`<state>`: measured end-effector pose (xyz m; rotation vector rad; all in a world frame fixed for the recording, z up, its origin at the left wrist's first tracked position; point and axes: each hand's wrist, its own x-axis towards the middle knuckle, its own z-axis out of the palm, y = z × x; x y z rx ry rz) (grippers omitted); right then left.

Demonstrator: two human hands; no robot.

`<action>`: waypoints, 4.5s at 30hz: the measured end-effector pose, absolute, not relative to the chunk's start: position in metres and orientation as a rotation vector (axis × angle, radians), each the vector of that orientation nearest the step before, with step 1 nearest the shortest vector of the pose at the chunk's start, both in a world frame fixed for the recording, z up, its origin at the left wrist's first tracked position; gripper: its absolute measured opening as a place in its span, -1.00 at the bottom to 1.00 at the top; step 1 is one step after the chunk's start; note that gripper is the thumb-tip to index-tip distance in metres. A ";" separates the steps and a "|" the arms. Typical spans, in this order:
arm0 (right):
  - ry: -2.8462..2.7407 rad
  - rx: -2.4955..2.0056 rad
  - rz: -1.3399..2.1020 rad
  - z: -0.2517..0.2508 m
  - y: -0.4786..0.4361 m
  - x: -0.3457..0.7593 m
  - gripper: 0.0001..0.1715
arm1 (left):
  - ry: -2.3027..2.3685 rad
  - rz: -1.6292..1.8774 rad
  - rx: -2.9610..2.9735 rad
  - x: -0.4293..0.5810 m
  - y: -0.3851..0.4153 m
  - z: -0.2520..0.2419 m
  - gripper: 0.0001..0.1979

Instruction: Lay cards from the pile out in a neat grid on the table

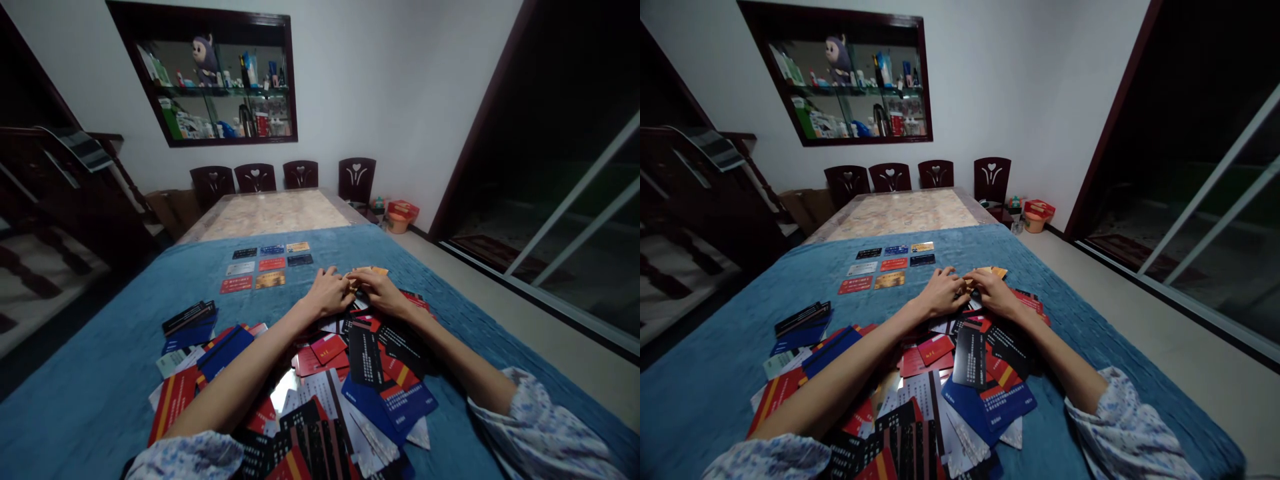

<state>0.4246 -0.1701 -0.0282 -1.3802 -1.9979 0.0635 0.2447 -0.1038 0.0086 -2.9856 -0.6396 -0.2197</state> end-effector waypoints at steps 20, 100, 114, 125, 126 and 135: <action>-2.215 -1.359 -0.159 -0.026 -0.176 0.412 -0.75 | -0.414 -0.264 -2.861 0.188 -0.121 0.009 -0.81; -1.810 -1.208 0.003 -0.024 -0.173 0.378 -0.84 | -0.755 -1.062 -3.199 0.145 -0.109 0.000 -0.79; -2.061 -1.186 -0.464 0.003 -0.158 0.365 -0.77 | -0.803 -1.338 -3.013 0.147 -0.111 0.002 -0.73; -2.103 -1.128 -0.414 0.002 -0.141 0.334 -0.82 | -0.880 -1.542 -2.957 0.149 -0.110 0.001 -0.83; -2.104 -1.140 -0.408 -0.001 -0.141 0.333 -0.82 | -0.878 -1.521 -2.963 0.149 -0.109 0.001 -0.83; -2.162 -1.285 -0.389 -0.018 -0.152 0.348 -0.68 | -0.919 -1.241 -3.039 0.144 -0.103 -0.003 -0.70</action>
